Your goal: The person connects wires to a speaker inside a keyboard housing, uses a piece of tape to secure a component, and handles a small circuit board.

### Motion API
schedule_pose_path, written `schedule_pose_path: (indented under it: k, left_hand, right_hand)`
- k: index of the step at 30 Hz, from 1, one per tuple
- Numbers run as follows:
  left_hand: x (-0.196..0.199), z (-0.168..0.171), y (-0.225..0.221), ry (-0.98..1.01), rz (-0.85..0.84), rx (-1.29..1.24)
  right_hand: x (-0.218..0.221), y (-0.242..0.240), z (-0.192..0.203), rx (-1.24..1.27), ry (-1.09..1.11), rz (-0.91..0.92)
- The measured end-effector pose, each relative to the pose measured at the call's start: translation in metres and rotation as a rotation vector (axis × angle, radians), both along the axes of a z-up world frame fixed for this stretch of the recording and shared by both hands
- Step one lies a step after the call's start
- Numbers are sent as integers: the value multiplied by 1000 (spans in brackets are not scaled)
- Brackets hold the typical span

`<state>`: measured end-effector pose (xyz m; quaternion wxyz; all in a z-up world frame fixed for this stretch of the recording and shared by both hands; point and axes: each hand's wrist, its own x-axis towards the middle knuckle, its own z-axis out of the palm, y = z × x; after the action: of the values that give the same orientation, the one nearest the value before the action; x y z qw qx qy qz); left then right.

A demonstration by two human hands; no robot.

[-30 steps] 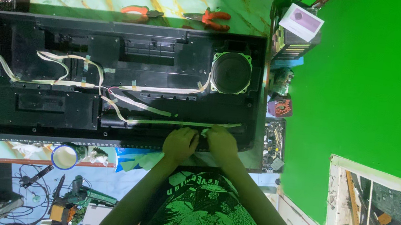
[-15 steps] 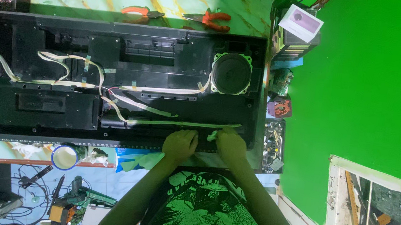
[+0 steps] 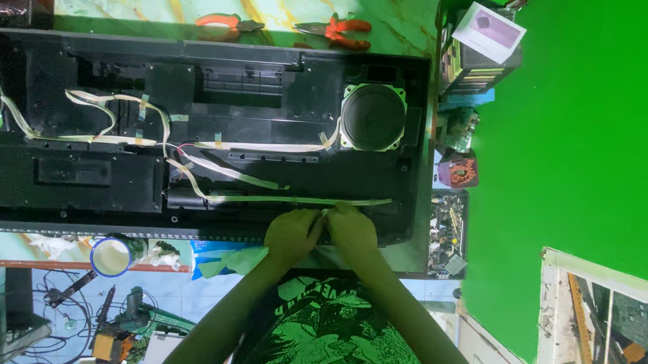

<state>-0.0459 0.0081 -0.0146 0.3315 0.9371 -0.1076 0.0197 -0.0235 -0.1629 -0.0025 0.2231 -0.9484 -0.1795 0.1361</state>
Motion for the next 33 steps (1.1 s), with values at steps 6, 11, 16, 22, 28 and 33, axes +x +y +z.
schedule_pose_path:
  k: [6,11,16,22,28,33]
  left_hand:
    - [0,2,-1,-33,-20,-42]
    - [0,-1,-5,-6,-9,-41]
    - [1,-5,-6,24,-22,7]
    - [3,-5,-4,35,24,-48]
    - [3,-3,-6,19,27,-72]
    - [4,1,-5,39,-25,-63]
  right_hand:
    - [0,-27,16,-56,1,-114]
    - [2,-28,-2,-25,37,-91]
    - [4,0,-12,1,25,6]
    - [2,-16,19,83,36,-93]
    - [-4,-33,19,-7,-94,-145]
    - [0,-24,-2,13,62,-58]
